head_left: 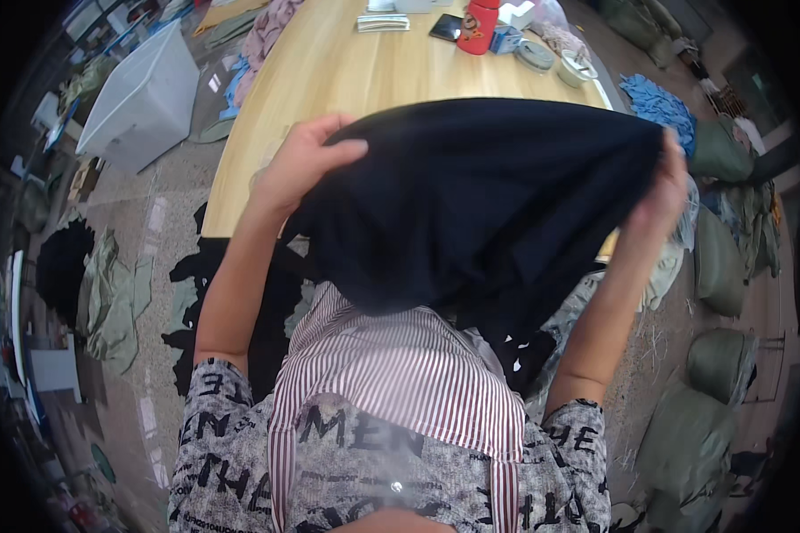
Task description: Use a white marker to draw lines on black t-shirts using a template board as a guide.
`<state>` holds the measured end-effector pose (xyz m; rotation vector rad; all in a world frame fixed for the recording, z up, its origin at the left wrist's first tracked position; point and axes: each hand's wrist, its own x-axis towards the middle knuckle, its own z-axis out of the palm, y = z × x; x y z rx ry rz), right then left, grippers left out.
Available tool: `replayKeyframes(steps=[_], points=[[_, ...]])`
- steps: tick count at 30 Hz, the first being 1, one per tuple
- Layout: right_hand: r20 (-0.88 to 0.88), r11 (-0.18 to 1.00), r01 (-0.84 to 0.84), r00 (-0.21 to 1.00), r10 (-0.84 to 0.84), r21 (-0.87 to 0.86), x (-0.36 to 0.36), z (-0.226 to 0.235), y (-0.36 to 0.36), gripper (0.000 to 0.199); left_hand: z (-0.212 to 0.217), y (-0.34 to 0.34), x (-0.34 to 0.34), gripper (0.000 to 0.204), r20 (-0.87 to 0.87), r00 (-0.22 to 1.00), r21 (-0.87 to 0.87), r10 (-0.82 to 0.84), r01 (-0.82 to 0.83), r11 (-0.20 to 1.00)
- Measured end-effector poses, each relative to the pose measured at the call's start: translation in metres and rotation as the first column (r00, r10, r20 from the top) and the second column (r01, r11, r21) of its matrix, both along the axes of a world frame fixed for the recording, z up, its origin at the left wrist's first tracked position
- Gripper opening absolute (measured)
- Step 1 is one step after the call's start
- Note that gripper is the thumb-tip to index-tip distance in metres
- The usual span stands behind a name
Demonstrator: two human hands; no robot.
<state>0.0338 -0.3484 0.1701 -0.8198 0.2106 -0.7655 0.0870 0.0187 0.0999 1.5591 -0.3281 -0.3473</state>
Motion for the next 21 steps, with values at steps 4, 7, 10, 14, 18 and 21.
replayKeyframes(steps=[4, 7, 10, 14, 18, 21], points=[[-0.182, 0.34, 0.044, 0.775, -0.605, -0.94, 0.024, -0.115, -0.047, 0.02, -0.035, -0.058, 0.01, 0.02, 0.781, 0.62, 0.263, 0.071, -0.43, 0.863], [-0.338, 0.521, -0.178, 0.913, -0.229, -0.835, -0.007, -0.151, 0.034, 0.014, -0.075, -0.064, -0.012, 0.007, 0.343, 0.933, 0.348, -0.112, -0.015, 0.937], [-0.348, 0.152, -0.34, 0.937, -0.03, -0.928, -0.034, -0.142, 0.103, 0.038, -0.103, -0.057, -0.019, 0.009, 0.231, 0.972, 0.36, -0.031, -0.055, 0.931], [-0.463, -0.033, -0.467, 0.882, -0.082, -0.884, -0.012, -0.169, 0.138, 0.034, -0.111, -0.055, -0.024, 0.012, 0.173, 0.984, 0.29, 0.031, -0.081, 0.954], [-0.469, 0.181, -0.468, 0.882, 0.039, -0.865, 0.006, -0.184, 0.13, 0.014, -0.105, -0.054, -0.027, 0.009, 0.189, 0.981, 0.382, -0.045, -0.032, 0.923], [-0.482, 0.461, -0.503, 0.859, 0.173, -0.731, 0.009, -0.181, 0.115, 0.013, -0.104, -0.059, -0.032, 0.012, 0.169, 0.984, 0.379, -0.063, -0.006, 0.925]])
